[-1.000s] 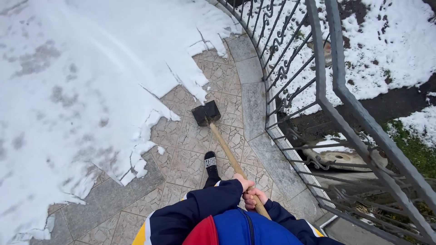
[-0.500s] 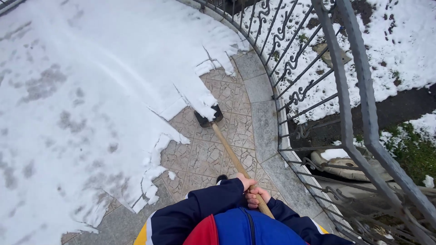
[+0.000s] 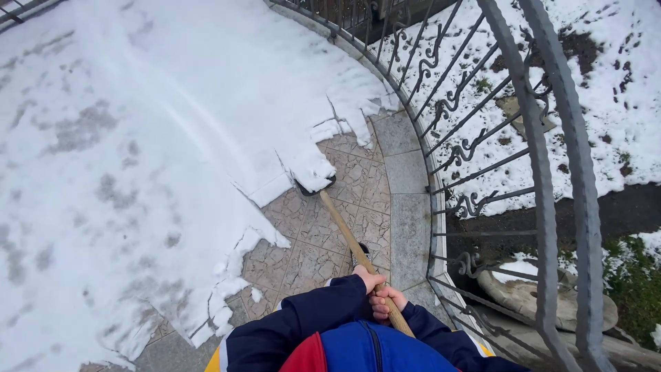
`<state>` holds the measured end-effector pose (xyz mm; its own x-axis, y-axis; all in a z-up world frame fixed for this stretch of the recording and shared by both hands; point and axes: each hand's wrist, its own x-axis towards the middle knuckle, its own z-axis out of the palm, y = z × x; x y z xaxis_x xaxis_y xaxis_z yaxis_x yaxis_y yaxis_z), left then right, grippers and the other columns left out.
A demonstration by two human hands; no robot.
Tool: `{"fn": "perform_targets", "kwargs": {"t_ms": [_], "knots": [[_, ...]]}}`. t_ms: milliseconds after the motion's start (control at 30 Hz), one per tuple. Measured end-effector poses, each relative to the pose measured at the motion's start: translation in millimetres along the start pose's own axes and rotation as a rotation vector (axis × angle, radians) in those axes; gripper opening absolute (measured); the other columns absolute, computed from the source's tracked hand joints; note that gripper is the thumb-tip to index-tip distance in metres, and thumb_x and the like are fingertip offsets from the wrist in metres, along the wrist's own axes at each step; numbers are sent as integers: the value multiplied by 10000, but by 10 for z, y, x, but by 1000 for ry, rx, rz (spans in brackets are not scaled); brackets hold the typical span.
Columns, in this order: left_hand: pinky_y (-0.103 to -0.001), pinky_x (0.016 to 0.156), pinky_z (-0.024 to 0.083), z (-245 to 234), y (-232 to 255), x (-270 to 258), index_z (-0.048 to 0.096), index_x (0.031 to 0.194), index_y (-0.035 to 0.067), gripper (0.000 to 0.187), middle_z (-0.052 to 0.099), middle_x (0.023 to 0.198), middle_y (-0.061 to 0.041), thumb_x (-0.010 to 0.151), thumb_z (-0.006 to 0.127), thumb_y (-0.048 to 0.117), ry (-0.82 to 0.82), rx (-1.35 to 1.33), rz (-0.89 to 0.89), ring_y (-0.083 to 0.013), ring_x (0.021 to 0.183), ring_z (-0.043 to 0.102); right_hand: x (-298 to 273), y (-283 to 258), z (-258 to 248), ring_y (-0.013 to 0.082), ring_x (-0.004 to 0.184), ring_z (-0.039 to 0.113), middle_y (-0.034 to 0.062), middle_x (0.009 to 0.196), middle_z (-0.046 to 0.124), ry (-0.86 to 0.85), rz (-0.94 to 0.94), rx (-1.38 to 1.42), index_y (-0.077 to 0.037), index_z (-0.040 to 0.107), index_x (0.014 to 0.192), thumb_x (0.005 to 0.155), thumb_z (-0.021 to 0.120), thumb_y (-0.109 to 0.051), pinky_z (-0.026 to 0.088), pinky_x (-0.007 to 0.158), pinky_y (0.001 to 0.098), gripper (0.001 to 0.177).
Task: The person clears snow from a tiled balcony and walkway using a shovel, pushing the snow over the edge of the balcony and off the path.
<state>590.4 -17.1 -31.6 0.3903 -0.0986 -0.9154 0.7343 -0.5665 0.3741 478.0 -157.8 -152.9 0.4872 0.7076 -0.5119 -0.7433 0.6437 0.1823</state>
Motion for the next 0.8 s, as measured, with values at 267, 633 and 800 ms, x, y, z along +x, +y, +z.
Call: {"fn": "perform_targets", "kwargs": {"t_ms": [267, 633, 800], "knots": [[-369, 640, 536, -206, 919, 574, 570, 1010, 55, 491, 621, 862, -121, 772, 834, 393, 70, -179, 11, -243, 728, 647, 262, -1215, 420, 166, 379, 373, 39, 502, 384, 5, 150, -80, -96, 459, 653, 875, 512, -198, 389, 402, 298, 250], [-379, 656, 623, -141, 1363, 1109, 591, 1133, -25, 494, 711, 948, -201, 792, 838, 234, 73, -689, -61, -277, 788, 724, 367, -1929, 838, 87, 388, 388, -16, 594, 430, 210, 129, -88, -88, 472, 845, 920, 562, -115, 365, 350, 236, 119], [-418, 641, 518, -73, 1455, 961, 618, 897, 2, 337, 651, 754, -155, 691, 746, 235, 226, -532, -53, -278, 676, 646, 361, -1952, 714, 157, 334, 342, 36, 434, 376, 203, 193, -118, -115, 467, 619, 906, 572, -224, 336, 336, 256, 325]]}}
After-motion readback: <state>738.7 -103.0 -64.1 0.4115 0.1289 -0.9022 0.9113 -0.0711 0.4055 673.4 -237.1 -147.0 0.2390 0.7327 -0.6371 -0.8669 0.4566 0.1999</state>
